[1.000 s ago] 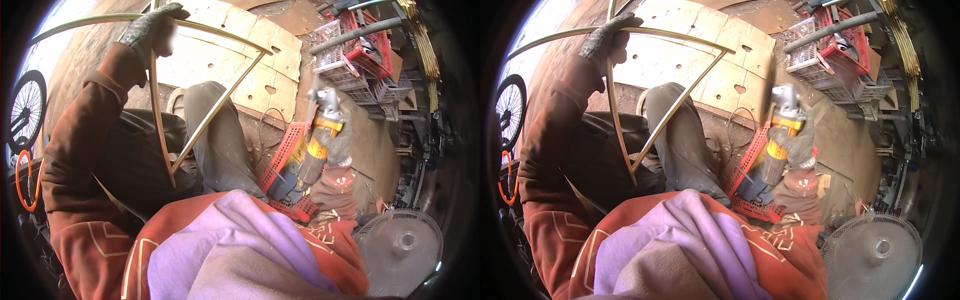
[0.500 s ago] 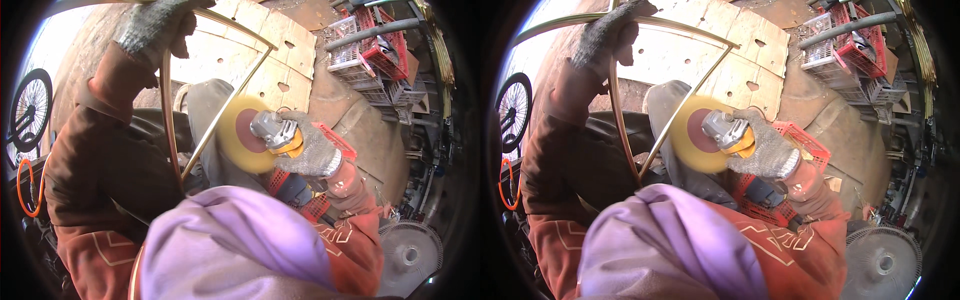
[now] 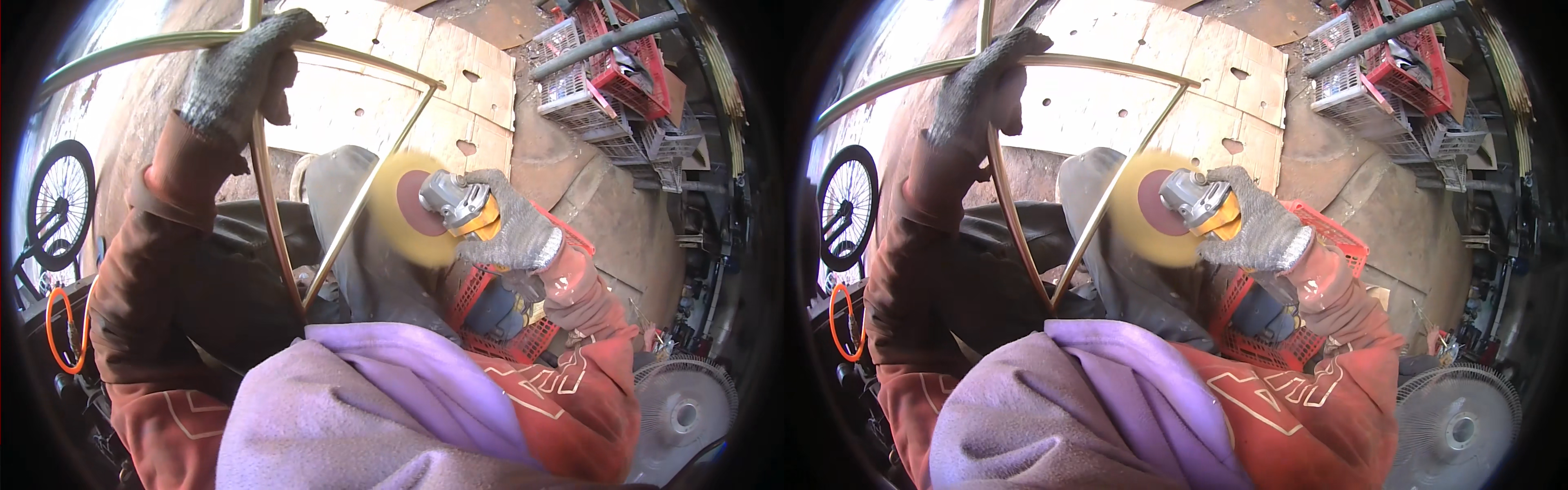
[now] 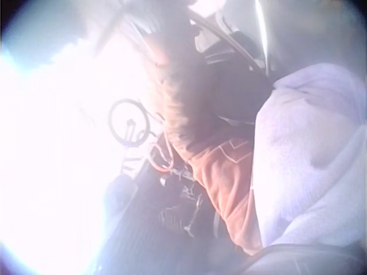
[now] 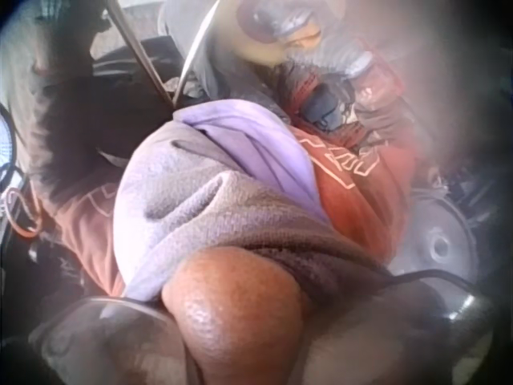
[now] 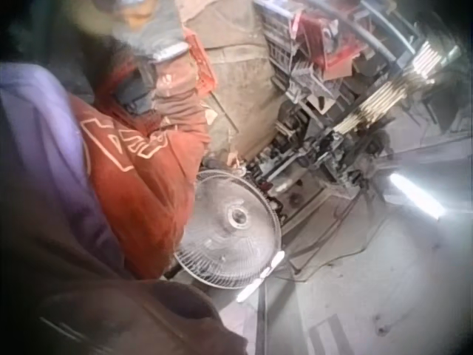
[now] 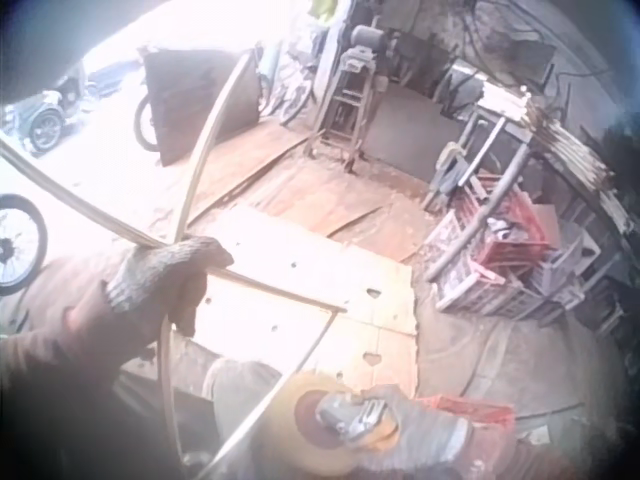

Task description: The person uses an angle grinder to polish or grind a triangular metal frame. They hold the frame by hand and move the spinning disc along the metal joints while sitting on the floor.

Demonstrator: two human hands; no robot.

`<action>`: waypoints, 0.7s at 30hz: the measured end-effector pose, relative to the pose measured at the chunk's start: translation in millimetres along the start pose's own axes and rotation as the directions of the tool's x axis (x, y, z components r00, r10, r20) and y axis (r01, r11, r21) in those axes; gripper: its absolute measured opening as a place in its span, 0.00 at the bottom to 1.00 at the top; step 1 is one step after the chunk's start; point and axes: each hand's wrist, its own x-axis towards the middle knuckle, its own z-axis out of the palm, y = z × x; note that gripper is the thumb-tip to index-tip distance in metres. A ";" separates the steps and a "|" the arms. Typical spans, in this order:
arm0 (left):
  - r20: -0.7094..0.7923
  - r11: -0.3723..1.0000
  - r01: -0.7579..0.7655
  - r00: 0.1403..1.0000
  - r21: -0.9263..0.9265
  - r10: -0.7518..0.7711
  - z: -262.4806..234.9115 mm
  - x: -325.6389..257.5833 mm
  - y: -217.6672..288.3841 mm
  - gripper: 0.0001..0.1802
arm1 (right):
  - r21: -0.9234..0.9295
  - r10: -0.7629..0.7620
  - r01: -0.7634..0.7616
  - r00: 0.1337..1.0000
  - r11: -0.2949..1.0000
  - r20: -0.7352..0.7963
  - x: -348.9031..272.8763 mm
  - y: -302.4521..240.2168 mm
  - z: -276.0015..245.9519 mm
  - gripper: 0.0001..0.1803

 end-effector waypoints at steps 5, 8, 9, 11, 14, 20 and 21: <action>0.017 0.999 -0.040 0.999 -0.025 0.041 0.0 -11.1 5.6 0.20 | -0.066 0.051 -0.052 0.999 0.997 -0.004 7.3 -1.6 -13.6 0.49; 0.012 0.999 -0.039 0.999 -0.019 0.039 14.1 -18.8 25.1 0.19 | -0.078 -0.043 0.039 0.997 0.996 -0.058 5.5 -1.3 -19.9 0.49; 0.030 0.995 -0.089 0.995 -0.038 0.090 16.6 -18.9 23.4 0.18 | -0.092 -0.025 0.020 0.998 0.996 -0.057 4.1 -0.8 -20.7 0.49; 0.020 0.995 -0.098 0.995 -0.019 0.098 24.5 -23.2 33.5 0.18 | -0.129 0.003 -0.010 0.998 0.992 -0.059 1.1 -4.0 -22.4 0.49; 0.028 0.996 -0.090 0.996 0.029 0.089 34.3 -26.5 39.5 0.19 | -0.142 0.002 -0.006 1.000 0.990 -0.028 -1.4 -13.9 -22.5 0.49; -0.003 0.998 -0.022 1.000 0.065 0.022 52.7 -34.8 62.0 0.19 | -0.058 0.001 0.004 0.997 0.998 0.079 3.2 -27.9 -20.5 0.47; -0.002 0.998 -0.030 1.000 0.047 0.030 55.8 -34.4 62.6 0.18 | -0.047 0.012 -0.007 0.996 0.999 0.088 3.1 -29.2 -21.6 0.47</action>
